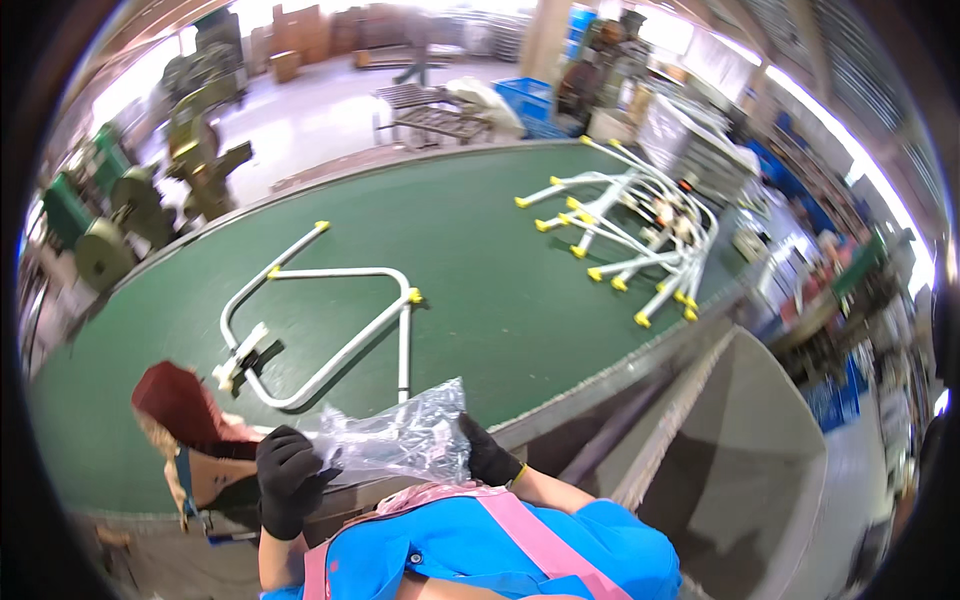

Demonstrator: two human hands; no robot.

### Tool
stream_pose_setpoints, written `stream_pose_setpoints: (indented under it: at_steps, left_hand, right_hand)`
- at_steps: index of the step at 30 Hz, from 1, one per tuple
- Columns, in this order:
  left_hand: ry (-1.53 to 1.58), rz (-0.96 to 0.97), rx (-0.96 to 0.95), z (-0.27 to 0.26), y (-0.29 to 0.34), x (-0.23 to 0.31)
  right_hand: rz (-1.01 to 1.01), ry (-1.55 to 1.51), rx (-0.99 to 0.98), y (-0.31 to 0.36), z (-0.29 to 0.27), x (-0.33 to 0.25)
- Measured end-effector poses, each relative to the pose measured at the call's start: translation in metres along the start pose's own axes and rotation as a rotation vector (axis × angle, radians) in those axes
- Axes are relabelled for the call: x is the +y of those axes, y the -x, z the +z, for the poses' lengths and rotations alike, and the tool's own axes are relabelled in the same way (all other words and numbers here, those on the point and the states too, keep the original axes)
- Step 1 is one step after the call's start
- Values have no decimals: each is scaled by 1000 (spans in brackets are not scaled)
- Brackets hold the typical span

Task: The person assembles white plastic hangers by inserting small white plastic clips into the ends of the hanger arms. They pick hangers from blue crates, attach clips, and place the finished hangers into a large gray bin.

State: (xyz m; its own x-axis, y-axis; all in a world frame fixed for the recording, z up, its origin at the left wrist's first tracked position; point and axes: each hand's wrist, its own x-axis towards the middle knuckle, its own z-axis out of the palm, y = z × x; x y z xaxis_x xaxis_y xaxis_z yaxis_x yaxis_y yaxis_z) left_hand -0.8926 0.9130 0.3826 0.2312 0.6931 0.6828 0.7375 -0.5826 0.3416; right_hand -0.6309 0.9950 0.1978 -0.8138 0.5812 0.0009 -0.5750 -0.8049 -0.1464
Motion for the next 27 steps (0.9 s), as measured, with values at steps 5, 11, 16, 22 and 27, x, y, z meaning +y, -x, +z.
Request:
stream_pose_setpoints:
  at_steps: [5,11,16,22,27]
  left_hand:
    - [106,-14,4,8,-11,-4]
    - [200,-62,-64,11,-22,-7]
    - [151,-118,-188,6,-25,-9]
    - [383,-397,-291,16,-14,-9]
    - [361,-294,-236,26,-1,-18]
  right_hand:
    - [-89,91,106,10,2,-4]
    - [-152,82,172,29,16,-12]
    - [-217,109,204,35,16,-17]
    - [-210,92,168,31,13,-21]
    - [-176,56,130,26,10,-21]
